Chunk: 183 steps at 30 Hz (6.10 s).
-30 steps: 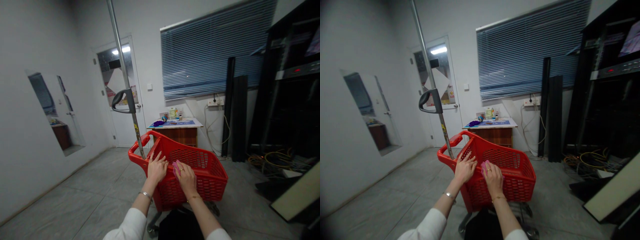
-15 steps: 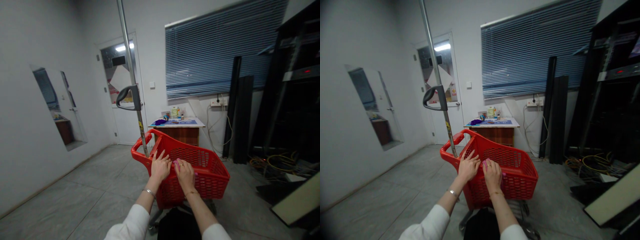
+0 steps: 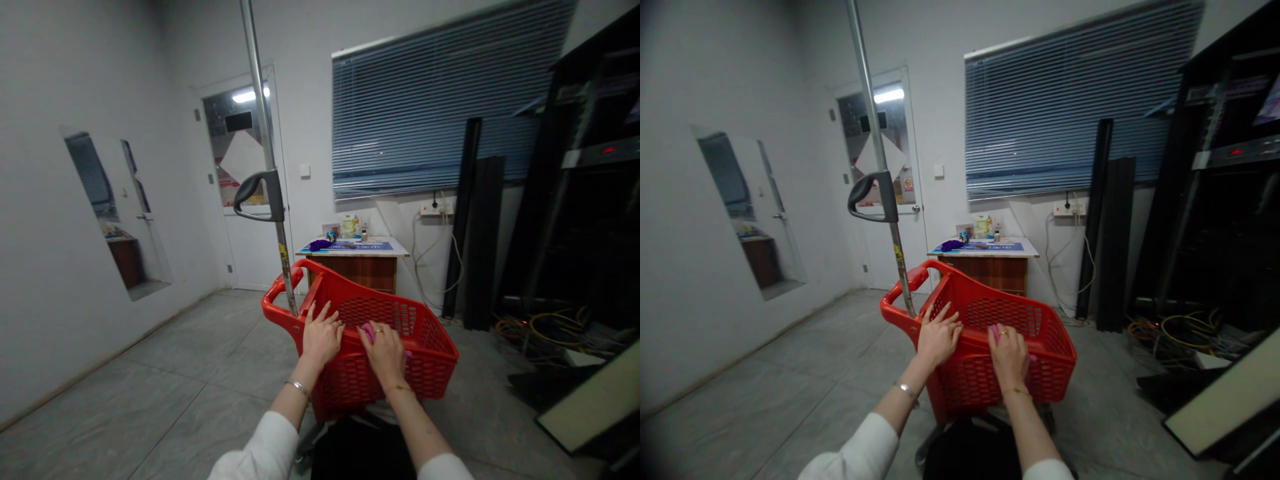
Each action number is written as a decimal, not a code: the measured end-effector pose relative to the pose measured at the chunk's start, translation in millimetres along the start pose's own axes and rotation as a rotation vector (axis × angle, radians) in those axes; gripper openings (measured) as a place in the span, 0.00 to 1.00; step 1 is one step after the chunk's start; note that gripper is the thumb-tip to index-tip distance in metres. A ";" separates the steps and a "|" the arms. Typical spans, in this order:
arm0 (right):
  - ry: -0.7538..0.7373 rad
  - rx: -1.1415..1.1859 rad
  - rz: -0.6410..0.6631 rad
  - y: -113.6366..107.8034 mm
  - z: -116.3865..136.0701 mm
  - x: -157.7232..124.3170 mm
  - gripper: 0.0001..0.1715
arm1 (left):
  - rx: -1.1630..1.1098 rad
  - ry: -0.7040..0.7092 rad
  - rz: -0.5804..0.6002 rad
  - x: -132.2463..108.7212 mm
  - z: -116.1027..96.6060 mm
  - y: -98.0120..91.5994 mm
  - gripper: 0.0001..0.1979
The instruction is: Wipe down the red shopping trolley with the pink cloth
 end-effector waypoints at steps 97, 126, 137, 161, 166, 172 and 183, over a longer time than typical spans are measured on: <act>-0.090 -0.061 0.043 -14.5 37.9 -3.1 0.17 | 0.142 -0.147 0.008 -0.1 2.1 14.1 0.19; -0.080 -0.079 0.074 -7.0 -3.6 -3.1 0.19 | 0.045 -0.107 0.040 0.3 6.6 13.2 0.16; 0.122 -0.231 0.000 -12.4 -42.5 -4.9 0.22 | 0.021 -0.106 0.013 0.7 2.3 17.1 0.16; 0.061 -0.081 0.047 -2.4 13.2 3.7 0.19 | 0.024 -0.105 0.003 -1.0 6.6 15.0 0.16; -0.039 0.026 0.038 1.7 60.0 4.7 0.17 | 0.049 -0.100 0.010 -3.0 10.4 13.7 0.16; -0.014 -0.057 0.019 -7.4 -42.0 -8.2 0.18 | 0.027 -0.101 0.003 -2.7 7.5 13.7 0.16; -0.099 0.005 -0.002 3.0 33.4 2.5 0.17 | 0.017 -0.100 -0.004 -1.6 1.4 15.1 0.15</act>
Point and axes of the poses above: each hand's wrist, its own x-axis towards the middle knuckle, its own y-axis out of the palm, z = x × y, the point moved 4 cm from there along x, towards the middle knuckle, and after that the axes turned 1 degree about -y, right-handed, at the moved point
